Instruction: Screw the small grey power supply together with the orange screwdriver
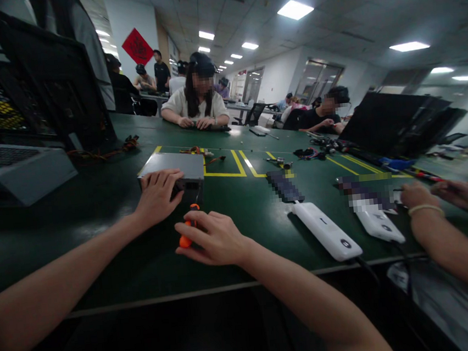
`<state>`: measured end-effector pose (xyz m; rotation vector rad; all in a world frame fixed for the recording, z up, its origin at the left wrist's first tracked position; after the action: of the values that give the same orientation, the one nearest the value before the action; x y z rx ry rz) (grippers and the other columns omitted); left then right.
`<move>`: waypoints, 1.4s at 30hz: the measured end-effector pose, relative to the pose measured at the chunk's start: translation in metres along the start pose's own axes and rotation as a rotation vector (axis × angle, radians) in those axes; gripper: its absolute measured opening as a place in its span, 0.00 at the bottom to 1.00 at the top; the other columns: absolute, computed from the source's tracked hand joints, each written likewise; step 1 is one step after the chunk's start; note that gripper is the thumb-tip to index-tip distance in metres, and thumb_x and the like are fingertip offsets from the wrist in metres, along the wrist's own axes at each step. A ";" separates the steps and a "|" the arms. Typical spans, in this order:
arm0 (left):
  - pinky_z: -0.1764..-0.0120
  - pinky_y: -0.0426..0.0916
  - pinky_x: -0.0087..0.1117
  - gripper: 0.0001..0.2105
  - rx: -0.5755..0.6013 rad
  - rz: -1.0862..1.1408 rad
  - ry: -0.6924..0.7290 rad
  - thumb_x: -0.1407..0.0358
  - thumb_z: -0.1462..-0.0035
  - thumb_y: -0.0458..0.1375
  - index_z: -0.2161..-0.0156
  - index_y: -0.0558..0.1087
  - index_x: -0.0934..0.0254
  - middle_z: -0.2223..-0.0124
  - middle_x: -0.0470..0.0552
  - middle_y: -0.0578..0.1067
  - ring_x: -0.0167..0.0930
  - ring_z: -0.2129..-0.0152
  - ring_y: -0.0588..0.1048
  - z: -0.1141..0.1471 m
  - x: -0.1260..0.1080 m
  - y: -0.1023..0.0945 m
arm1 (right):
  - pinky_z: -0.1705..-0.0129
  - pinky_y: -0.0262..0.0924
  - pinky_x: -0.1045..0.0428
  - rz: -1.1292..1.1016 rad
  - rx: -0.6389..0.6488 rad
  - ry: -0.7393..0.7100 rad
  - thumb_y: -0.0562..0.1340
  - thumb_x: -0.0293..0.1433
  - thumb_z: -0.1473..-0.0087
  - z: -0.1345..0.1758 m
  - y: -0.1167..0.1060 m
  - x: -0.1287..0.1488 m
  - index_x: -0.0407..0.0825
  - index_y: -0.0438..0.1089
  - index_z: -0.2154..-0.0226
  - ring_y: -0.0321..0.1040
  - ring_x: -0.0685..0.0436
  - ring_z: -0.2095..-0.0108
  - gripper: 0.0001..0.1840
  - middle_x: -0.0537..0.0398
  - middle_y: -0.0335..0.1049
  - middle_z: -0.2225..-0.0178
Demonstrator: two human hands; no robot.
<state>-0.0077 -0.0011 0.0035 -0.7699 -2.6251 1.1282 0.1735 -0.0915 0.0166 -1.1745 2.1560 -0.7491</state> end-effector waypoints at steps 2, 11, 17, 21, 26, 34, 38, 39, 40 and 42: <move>0.49 0.51 0.46 0.19 0.003 0.015 -0.001 0.67 0.46 0.51 0.48 0.62 0.63 0.46 0.57 0.65 0.42 0.49 0.60 0.000 0.000 0.000 | 0.67 0.65 0.53 0.027 -0.044 0.010 0.60 0.41 0.48 0.001 0.000 -0.001 0.46 0.61 0.58 0.71 0.45 0.63 0.19 0.45 0.70 0.61; 0.49 0.51 0.46 0.18 0.007 0.004 0.005 0.66 0.45 0.50 0.48 0.62 0.63 0.46 0.57 0.65 0.42 0.49 0.61 0.001 -0.001 -0.001 | 0.71 0.63 0.55 0.278 -0.120 -0.057 0.55 0.36 0.42 0.000 -0.010 -0.002 0.50 0.60 0.57 0.69 0.49 0.70 0.11 0.46 0.69 0.63; 0.49 0.52 0.46 0.18 -0.004 -0.013 0.005 0.66 0.45 0.50 0.48 0.61 0.62 0.46 0.57 0.65 0.41 0.49 0.61 0.000 -0.002 -0.002 | 0.71 0.61 0.55 0.269 -0.124 -0.092 0.57 0.33 0.44 0.002 -0.010 -0.003 0.47 0.61 0.59 0.69 0.49 0.70 0.10 0.45 0.70 0.61; 0.49 0.52 0.45 0.19 0.007 -0.017 0.009 0.66 0.46 0.51 0.48 0.61 0.62 0.46 0.56 0.65 0.41 0.49 0.61 0.001 -0.001 -0.002 | 0.73 0.61 0.56 0.124 -0.204 -0.019 0.59 0.37 0.45 0.004 -0.007 -0.006 0.47 0.58 0.63 0.70 0.49 0.70 0.12 0.46 0.72 0.63; 0.49 0.51 0.46 0.19 0.000 -0.006 0.008 0.67 0.45 0.51 0.48 0.62 0.62 0.46 0.57 0.65 0.41 0.49 0.61 0.001 -0.001 -0.001 | 0.71 0.63 0.56 0.138 -0.091 -0.026 0.55 0.36 0.43 0.002 -0.008 -0.002 0.47 0.60 0.59 0.70 0.49 0.70 0.11 0.44 0.69 0.62; 0.48 0.50 0.46 0.19 0.009 0.012 0.002 0.66 0.46 0.50 0.48 0.62 0.63 0.46 0.58 0.65 0.41 0.49 0.60 0.001 -0.002 -0.001 | 0.71 0.64 0.56 0.095 -0.176 0.009 0.61 0.38 0.47 0.005 -0.005 -0.005 0.46 0.59 0.61 0.72 0.47 0.68 0.16 0.46 0.72 0.63; 0.48 0.51 0.46 0.19 0.007 0.002 0.005 0.67 0.45 0.50 0.48 0.61 0.64 0.45 0.58 0.65 0.41 0.49 0.60 0.001 -0.002 -0.002 | 0.70 0.65 0.56 0.028 -0.118 0.038 0.59 0.39 0.45 0.004 -0.004 -0.003 0.45 0.58 0.60 0.72 0.47 0.66 0.17 0.43 0.71 0.62; 0.48 0.51 0.46 0.19 0.006 -0.006 0.007 0.66 0.45 0.50 0.48 0.61 0.64 0.45 0.58 0.65 0.41 0.49 0.60 0.001 -0.002 -0.002 | 0.69 0.65 0.56 0.035 -0.080 0.031 0.57 0.38 0.45 0.003 -0.005 -0.002 0.44 0.58 0.57 0.72 0.47 0.65 0.17 0.42 0.70 0.61; 0.48 0.51 0.46 0.18 0.005 -0.012 0.007 0.66 0.45 0.50 0.48 0.62 0.64 0.45 0.57 0.65 0.41 0.49 0.61 0.001 -0.002 -0.002 | 0.69 0.65 0.56 0.050 -0.046 0.019 0.56 0.37 0.44 0.002 -0.005 -0.001 0.43 0.58 0.55 0.71 0.47 0.64 0.18 0.41 0.69 0.59; 0.49 0.51 0.46 0.19 0.004 -0.013 0.007 0.66 0.46 0.50 0.48 0.62 0.63 0.45 0.57 0.65 0.42 0.49 0.61 0.001 -0.002 -0.002 | 0.69 0.64 0.56 0.088 -0.017 -0.013 0.56 0.34 0.43 0.002 -0.007 0.001 0.42 0.59 0.52 0.71 0.46 0.64 0.18 0.41 0.69 0.58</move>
<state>-0.0072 -0.0037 0.0043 -0.7542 -2.6178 1.1248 0.1782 -0.0958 0.0203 -1.0821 2.1919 -0.6836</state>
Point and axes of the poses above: each hand's wrist, its own z-axis away from the middle knuckle, its own y-axis out of the palm, x = y × z, the point moved 1 cm from there along -z, towards the middle knuckle
